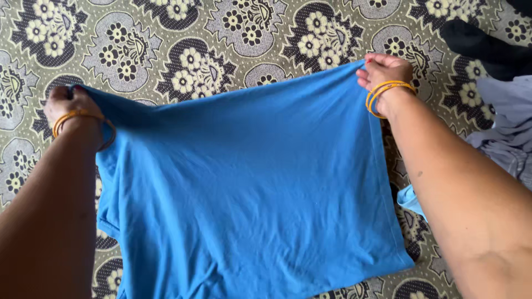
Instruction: The person folds a light gray long-sleeve shirt on a patterned bedsheet, then places it on a shelf. The person then picks up a blue t-shirt from a laundry basket and begins folding it on the same bedsheet.
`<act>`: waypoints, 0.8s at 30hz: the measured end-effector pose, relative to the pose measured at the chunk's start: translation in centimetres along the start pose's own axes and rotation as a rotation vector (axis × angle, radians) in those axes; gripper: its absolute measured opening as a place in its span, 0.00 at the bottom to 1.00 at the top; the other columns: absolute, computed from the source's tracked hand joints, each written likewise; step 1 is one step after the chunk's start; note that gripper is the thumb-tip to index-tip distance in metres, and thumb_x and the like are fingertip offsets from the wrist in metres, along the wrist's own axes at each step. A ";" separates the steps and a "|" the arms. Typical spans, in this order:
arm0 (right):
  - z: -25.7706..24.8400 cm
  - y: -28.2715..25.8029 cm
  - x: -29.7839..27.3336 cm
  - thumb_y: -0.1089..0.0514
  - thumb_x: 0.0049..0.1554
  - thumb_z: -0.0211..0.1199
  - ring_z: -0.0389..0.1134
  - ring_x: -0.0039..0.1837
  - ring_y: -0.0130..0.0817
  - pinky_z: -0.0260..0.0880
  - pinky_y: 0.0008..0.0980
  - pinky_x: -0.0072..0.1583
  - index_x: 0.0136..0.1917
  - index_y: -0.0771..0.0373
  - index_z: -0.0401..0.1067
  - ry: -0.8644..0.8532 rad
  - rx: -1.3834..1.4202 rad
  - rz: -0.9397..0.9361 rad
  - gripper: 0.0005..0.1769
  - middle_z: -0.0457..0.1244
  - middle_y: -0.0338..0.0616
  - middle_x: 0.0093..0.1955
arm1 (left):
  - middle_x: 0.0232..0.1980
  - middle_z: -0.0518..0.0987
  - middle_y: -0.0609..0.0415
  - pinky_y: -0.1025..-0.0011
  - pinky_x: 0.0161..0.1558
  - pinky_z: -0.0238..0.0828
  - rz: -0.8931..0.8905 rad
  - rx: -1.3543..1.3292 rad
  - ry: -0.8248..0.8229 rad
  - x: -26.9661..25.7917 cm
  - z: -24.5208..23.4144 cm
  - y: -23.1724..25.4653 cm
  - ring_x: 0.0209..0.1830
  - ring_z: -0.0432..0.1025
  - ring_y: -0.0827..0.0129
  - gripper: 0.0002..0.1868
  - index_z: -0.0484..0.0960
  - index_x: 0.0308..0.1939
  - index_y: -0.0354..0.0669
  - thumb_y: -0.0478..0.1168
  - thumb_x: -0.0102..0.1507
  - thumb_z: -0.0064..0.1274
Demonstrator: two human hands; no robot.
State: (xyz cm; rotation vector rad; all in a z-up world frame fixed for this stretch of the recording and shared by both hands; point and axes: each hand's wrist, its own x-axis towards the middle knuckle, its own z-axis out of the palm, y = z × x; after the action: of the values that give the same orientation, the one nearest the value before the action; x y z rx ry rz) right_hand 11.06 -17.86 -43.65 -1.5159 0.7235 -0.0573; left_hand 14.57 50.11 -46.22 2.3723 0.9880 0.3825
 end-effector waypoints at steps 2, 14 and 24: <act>1.0 0.0 0.7 0.64 0.63 0.61 0.73 0.44 0.26 0.79 0.28 0.49 0.57 0.62 0.76 0.014 0.027 -0.080 0.09 0.71 0.40 0.49 | 0.47 0.84 0.58 0.71 0.49 0.72 -0.118 -0.146 0.164 -0.2 1.1 1.8 0.45 0.79 0.70 0.09 0.82 0.47 0.50 0.44 0.65 0.53; 3.2 7.5 -3.3 0.64 0.63 0.66 0.52 0.76 0.59 0.65 0.45 0.70 0.81 0.66 0.47 0.143 -0.677 -0.802 0.42 0.45 0.69 0.79 | 0.84 0.47 0.28 0.39 0.82 0.45 0.738 -0.012 0.107 -22.1 3.0 -0.3 0.85 0.47 0.35 0.35 0.48 0.84 0.38 0.37 0.75 0.42; 6.1 18.9 -30.5 0.47 0.58 0.57 0.48 0.82 0.51 0.43 0.58 0.76 0.78 0.62 0.58 -0.659 -1.057 -0.996 0.38 0.51 0.50 0.82 | 0.82 0.53 0.47 0.38 0.75 0.30 0.693 0.279 -0.452 -45.6 -0.1 -4.6 0.82 0.46 0.54 0.37 0.57 0.77 0.46 0.49 0.64 0.41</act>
State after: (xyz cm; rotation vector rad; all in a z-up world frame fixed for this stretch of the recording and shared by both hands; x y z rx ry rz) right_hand -17.80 3.45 -49.54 -2.5756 -0.7193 0.0961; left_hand -19.62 19.93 -51.22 2.8256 -0.0077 -0.0677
